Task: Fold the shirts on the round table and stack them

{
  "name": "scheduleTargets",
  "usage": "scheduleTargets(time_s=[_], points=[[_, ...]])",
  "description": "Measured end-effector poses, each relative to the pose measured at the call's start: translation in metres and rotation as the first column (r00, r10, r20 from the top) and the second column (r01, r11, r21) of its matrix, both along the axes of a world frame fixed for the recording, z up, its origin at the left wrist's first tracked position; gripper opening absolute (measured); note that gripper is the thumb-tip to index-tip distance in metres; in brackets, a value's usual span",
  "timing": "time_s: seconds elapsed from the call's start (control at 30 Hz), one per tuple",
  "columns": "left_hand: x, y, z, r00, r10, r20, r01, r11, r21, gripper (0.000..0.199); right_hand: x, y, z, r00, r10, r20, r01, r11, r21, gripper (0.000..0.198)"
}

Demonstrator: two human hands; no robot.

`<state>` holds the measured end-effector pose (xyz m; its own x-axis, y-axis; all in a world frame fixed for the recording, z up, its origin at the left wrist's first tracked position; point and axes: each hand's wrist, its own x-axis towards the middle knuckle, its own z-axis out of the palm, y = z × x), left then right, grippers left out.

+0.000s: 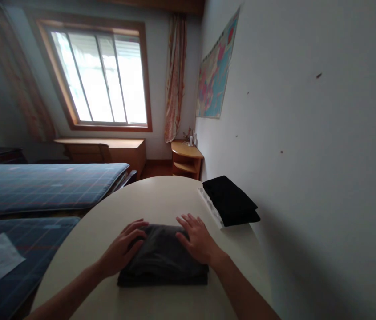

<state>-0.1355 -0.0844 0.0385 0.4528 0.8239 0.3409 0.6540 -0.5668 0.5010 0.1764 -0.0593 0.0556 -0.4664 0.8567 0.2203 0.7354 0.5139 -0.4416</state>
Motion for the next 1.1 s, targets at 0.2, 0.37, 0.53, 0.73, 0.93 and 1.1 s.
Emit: scheduleTargets(time_s=[0.2,0.37,0.53,0.73,0.93,1.1], points=[[0.004,-0.009,-0.022,0.957,-0.155,-0.245,0.138,0.987,-0.086,0.079,-0.002,-0.023,-0.023,0.983,0.027,0.18,-0.014,0.997,-0.072,0.066],[0.0,-0.014,-0.025,0.952,-0.179,-0.248,0.163,0.983,-0.084,0.084,-0.028,-0.008,-0.002,0.973,-0.096,0.21,0.1,0.995,-0.006,0.057],[0.0,-0.015,-0.03,0.958,-0.168,-0.231,0.176,0.984,0.016,0.076,-0.068,0.018,0.005,0.969,-0.065,0.24,0.088,0.992,-0.088,0.07],[-0.005,-0.017,-0.038,0.984,-0.059,-0.169,0.08,0.99,0.116,0.054,-0.065,0.031,0.024,0.939,0.016,0.345,0.117,0.925,-0.36,0.064],[-0.009,-0.004,-0.053,0.985,0.139,-0.103,-0.113,0.967,0.227,0.044,-0.022,0.025,0.048,0.971,0.142,0.19,0.006,0.787,-0.616,0.057],[-0.009,0.003,-0.063,0.974,0.2,-0.103,-0.17,0.954,0.247,0.043,0.016,0.019,0.074,0.991,0.038,0.126,0.03,0.867,-0.497,0.049]])
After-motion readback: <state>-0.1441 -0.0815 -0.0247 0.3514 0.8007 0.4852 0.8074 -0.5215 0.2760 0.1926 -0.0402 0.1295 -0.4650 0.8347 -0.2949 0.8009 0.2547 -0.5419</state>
